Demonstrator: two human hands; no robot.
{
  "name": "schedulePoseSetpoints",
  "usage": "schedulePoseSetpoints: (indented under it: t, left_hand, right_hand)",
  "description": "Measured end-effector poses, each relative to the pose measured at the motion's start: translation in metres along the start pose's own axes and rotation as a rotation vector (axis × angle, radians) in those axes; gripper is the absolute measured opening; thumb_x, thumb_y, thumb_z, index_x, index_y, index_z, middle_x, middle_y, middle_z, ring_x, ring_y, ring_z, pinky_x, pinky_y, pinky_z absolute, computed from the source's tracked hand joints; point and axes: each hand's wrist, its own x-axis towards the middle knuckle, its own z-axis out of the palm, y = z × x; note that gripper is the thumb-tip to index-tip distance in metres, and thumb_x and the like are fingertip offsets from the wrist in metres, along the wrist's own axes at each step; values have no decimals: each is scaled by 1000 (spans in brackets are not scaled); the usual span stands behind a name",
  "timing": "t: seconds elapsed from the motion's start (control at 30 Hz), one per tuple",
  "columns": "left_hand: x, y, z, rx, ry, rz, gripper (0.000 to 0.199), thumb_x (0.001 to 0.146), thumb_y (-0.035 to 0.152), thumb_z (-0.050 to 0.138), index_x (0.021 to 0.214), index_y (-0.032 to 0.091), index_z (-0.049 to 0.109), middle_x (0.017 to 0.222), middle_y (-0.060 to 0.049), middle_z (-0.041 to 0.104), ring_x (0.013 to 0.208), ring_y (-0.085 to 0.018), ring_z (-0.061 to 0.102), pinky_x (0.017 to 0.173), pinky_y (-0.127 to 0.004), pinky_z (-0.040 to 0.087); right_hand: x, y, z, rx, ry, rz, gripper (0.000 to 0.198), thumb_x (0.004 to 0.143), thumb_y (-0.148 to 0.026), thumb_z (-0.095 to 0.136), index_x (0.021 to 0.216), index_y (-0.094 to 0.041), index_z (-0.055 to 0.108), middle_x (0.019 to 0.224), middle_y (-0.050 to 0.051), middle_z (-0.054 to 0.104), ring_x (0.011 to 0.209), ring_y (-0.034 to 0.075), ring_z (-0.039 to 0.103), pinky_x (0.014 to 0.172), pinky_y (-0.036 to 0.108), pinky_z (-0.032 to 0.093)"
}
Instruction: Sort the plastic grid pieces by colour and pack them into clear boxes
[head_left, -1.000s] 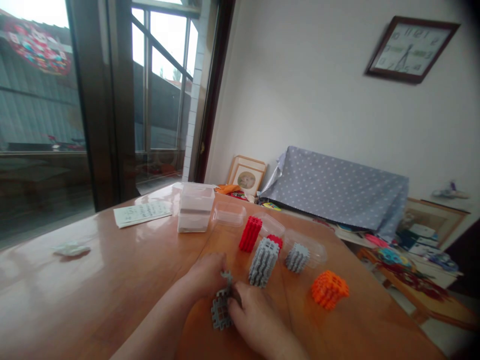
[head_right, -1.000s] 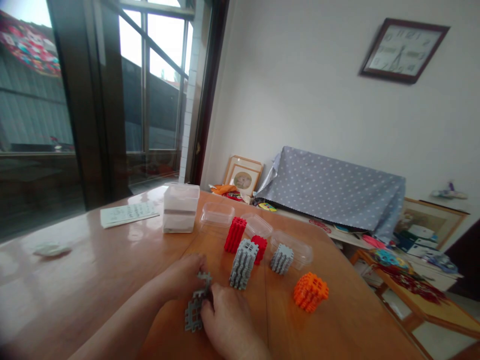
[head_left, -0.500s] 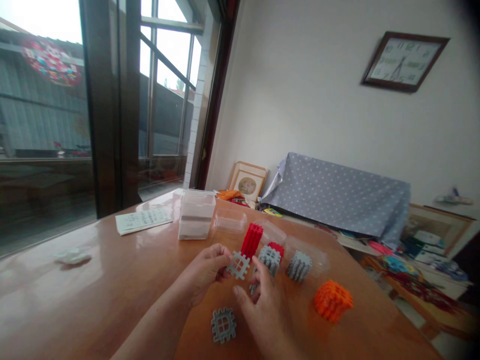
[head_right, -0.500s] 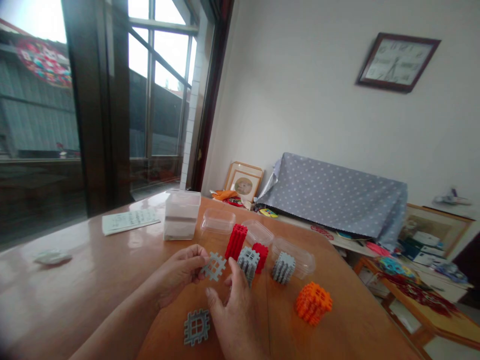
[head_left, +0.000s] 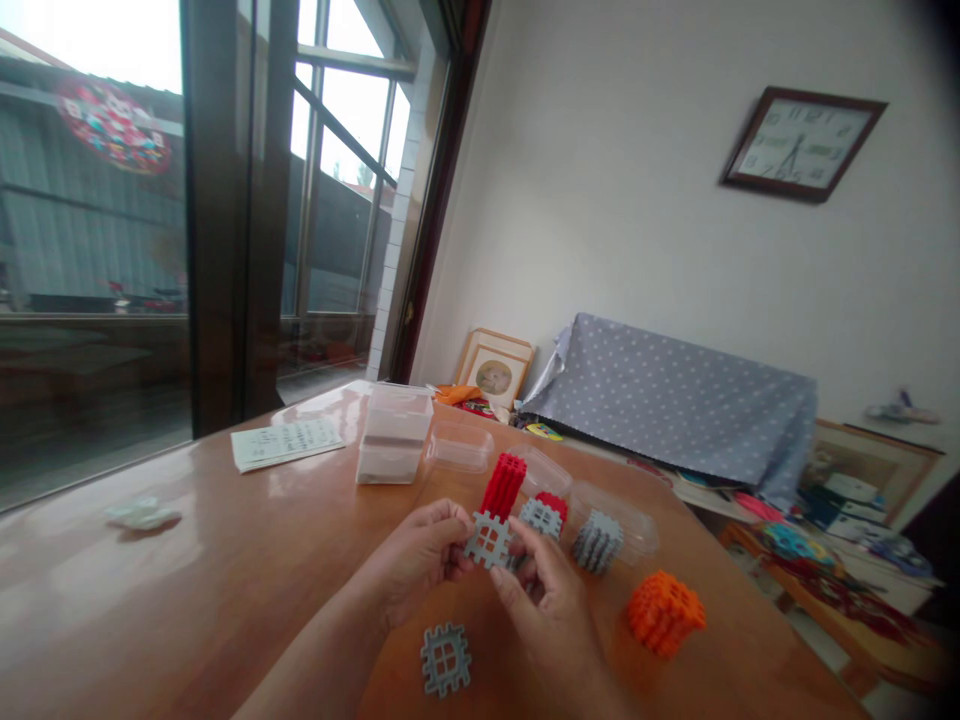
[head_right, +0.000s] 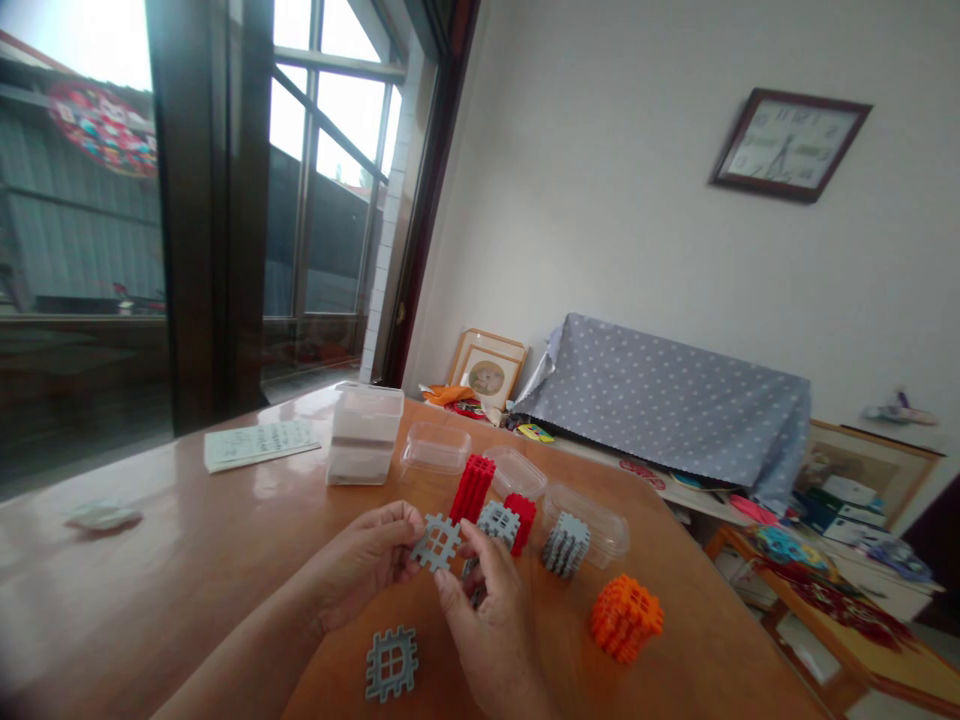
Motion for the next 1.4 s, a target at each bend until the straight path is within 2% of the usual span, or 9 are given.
schedulePoseSetpoints:
  t: [0.13,0.23,0.33,0.43,0.57,0.7,0.83,0.93,1.4]
  left_hand:
    - [-5,3,7,-37,-19,-16,24,80,33,75,82,19,55,68,2,63,57,-9,56,56,-21,37]
    - [-6,4,12,-60,-35,-27,31,82,44,75,87,18,60,76,-2,67,63,-11,61,61,-23,42]
    - [-5,3,16,-31,-22,-10,41,86,55,68,98,16,65,90,-8,73,75,-16,66,69,-28,46]
    - [-4,1,19,66,4,33,48,91,60,60,109,17,69,112,-14,73,97,-23,67,80,-33,48]
    - [-6,-1,23,155,-90,68,56,95,64,48,129,23,65,143,-13,61,131,-30,54,100,-43,44]
    - [-7,-3,26,183,-184,88,62,97,66,40,144,29,54,157,-9,47,147,-31,38,112,-49,35]
    - [-8,-5,28,222,-263,116,66,98,67,36,151,30,46,162,-7,39,153,-30,26,116,-51,29]
    - [-10,-3,30,251,-280,128,65,97,67,37,151,31,46,161,-7,41,153,-30,26,117,-52,28]
    - [-15,-5,39,154,-146,118,64,92,66,51,143,27,56,152,-11,53,148,-30,35,114,-44,29]
  right_hand:
    - [1,-1,-7,64,9,13,47,85,-31,70,130,-24,62,103,5,64,73,16,61,69,30,55]
    - [4,-1,-16,129,48,61,47,85,-36,71,129,-23,61,102,5,64,78,17,62,72,31,55]
    - [10,0,-30,193,147,110,50,86,-43,69,130,-23,58,105,6,65,85,20,62,78,34,54]
    - [19,7,-46,152,256,135,49,84,-46,70,126,-22,61,108,7,66,91,22,62,84,37,52]
    - [28,21,-57,52,306,162,47,82,-49,71,120,-22,66,115,7,65,105,26,61,91,40,49]
    - [31,32,-57,16,290,145,43,81,-49,70,115,-22,69,122,8,64,117,29,57,100,43,43]
    - [33,36,-55,44,301,148,43,80,-49,71,114,-22,69,129,9,62,125,30,53,108,45,38]
    - [33,38,-55,46,296,156,44,80,-50,71,114,-22,69,134,9,59,128,30,51,110,45,37]
    - [33,33,-54,51,253,125,45,83,-48,70,119,-21,70,137,11,59,131,31,50,110,48,38]
